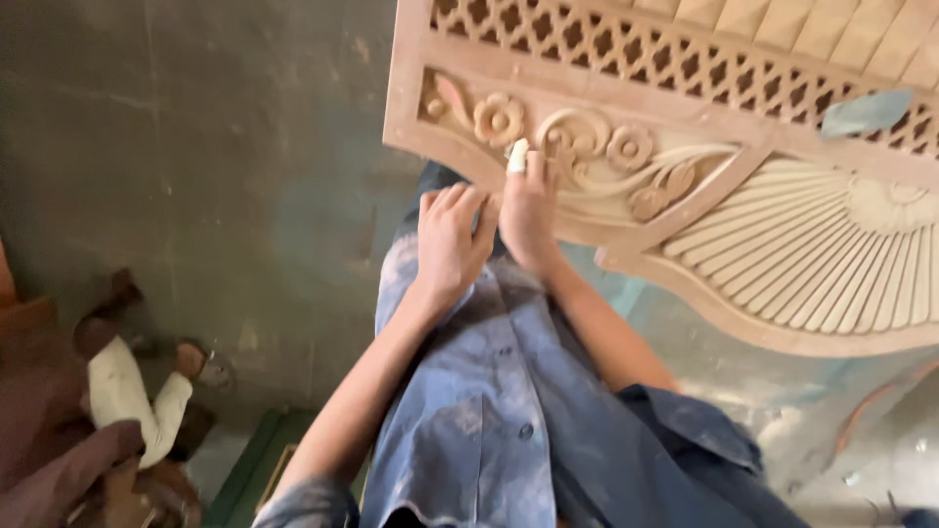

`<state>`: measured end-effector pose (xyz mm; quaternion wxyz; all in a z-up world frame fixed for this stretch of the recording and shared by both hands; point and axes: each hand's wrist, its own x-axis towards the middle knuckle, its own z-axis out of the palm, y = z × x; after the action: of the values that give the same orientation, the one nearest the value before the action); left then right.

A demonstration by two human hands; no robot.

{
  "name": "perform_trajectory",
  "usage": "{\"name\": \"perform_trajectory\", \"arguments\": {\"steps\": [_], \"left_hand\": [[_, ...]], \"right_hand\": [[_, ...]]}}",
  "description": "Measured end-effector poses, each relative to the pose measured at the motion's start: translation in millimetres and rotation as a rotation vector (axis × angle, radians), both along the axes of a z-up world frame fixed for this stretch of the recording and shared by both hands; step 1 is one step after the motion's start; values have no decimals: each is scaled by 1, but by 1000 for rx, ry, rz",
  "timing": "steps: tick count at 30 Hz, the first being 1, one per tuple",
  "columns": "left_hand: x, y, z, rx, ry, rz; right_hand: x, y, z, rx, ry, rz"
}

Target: The person smooths the surface of a carved wooden panel using a white sanding block. They rub the block over floral and geometric relief patterns, moving methodically across the piece to even the texture.

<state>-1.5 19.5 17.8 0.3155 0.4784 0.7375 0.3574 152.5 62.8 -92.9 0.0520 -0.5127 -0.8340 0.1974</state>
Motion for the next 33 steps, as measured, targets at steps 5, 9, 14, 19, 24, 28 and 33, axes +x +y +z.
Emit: {"name": "perform_trajectory", "arguments": {"steps": [5,9,14,19,24,28,33], "left_hand": [[-8,4,0,21,-4,31],[2,-6,2,3,-11,59],[6,-10,4,21,-9,60],[9,-16,3,32,-6,77],[22,-26,4,43,-41,52],[18,-28,10,49,-4,99],[22,-41,8,59,-23,152]], "right_hand": [[2,0,14,44,-109,34],[8,-12,6,69,-95,62],[35,-12,19,122,-162,202],[30,-11,22,4,-169,184],[43,-4,25,-3,-196,317],[34,17,31,29,-113,365],[36,18,37,13,-146,428]]}}
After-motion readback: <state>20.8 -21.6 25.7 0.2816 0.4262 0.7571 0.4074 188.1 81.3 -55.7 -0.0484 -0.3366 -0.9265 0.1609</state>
